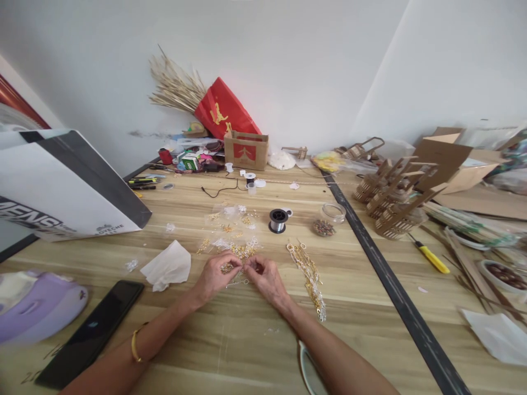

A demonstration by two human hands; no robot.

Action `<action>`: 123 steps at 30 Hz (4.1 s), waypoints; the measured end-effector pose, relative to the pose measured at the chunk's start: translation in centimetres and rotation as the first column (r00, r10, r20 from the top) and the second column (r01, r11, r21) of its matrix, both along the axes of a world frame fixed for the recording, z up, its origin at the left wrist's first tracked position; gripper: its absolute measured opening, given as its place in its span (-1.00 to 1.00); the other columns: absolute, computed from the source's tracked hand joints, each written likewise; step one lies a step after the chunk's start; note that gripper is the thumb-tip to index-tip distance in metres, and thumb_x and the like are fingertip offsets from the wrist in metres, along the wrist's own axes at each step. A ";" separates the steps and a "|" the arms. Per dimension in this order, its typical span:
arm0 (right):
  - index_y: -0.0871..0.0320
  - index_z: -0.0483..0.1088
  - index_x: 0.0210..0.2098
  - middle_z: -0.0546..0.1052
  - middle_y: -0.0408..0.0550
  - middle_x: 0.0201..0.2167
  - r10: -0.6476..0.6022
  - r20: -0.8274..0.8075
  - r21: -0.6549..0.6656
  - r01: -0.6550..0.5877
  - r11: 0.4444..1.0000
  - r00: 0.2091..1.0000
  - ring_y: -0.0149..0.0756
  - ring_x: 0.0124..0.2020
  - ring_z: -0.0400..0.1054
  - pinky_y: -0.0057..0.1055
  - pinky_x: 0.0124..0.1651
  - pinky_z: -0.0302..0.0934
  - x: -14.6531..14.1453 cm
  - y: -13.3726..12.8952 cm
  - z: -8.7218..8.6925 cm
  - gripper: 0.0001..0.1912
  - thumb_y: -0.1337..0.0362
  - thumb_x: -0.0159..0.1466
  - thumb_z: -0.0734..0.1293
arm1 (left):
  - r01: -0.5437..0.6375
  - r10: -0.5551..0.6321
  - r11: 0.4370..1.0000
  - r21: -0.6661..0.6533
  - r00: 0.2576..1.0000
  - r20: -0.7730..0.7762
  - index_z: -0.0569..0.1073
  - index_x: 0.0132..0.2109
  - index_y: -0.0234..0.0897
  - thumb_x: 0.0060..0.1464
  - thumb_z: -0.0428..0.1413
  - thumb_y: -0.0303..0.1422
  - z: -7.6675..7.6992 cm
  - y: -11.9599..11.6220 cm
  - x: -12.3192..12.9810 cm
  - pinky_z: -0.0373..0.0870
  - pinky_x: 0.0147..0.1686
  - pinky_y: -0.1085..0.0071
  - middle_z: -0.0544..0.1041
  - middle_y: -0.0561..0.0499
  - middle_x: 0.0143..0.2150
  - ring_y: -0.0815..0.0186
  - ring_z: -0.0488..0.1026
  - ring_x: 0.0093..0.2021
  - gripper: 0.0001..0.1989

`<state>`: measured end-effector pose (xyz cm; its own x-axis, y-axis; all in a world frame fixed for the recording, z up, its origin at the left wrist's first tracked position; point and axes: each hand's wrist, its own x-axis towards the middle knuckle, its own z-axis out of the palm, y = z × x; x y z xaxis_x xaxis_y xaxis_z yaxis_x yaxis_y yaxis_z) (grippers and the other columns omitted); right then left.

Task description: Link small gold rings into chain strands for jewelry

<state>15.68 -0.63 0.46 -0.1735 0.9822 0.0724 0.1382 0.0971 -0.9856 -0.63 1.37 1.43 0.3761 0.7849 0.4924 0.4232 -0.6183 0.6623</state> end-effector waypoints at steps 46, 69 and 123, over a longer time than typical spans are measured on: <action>0.23 0.37 -0.46 0.28 -0.22 -0.65 -0.015 -0.172 -0.028 0.010 1.000 0.985 -0.47 -0.60 0.10 -0.50 -0.53 0.01 0.1 0.3 0.0 -0.64 0.01 0.16 0.29 | 0.310 0.129 0.596 -0.741 0.873 0.470 0.49 -0.43 -0.35 -0.20 0.27 -0.27 -0.2 0.7 -0.3 0.24 -0.37 0.47 0.43 0.08 -0.55 0.43 0.32 -0.48 -0.77; 0.21 0.37 -0.50 0.29 -0.22 -0.67 0.015 -0.226 -0.065 -0.030 0.997 0.974 -0.48 -0.62 0.11 -0.50 -0.55 0.03 -0.2 0.2 0.5 -0.64 -0.01 0.12 0.34 | 0.308 0.101 0.621 -0.721 0.881 0.463 0.49 -0.40 -0.36 -0.15 0.25 -0.29 -0.1 0.6 -0.3 0.24 -0.35 0.48 0.43 0.07 -0.50 0.43 0.32 -0.45 -0.80; 0.20 0.38 -0.50 0.35 -0.20 -0.61 0.079 -0.468 -0.204 -0.195 0.959 0.880 -0.48 -0.58 0.19 -0.52 -0.48 0.10 -0.2 0.3 -0.3 -0.66 0.02 0.06 0.41 | 0.414 0.071 0.572 -0.708 0.835 0.546 0.47 -0.43 -0.36 -0.15 0.24 -0.30 -0.3 0.4 -0.2 0.18 -0.34 0.46 0.39 0.08 -0.53 0.42 0.28 -0.46 -0.81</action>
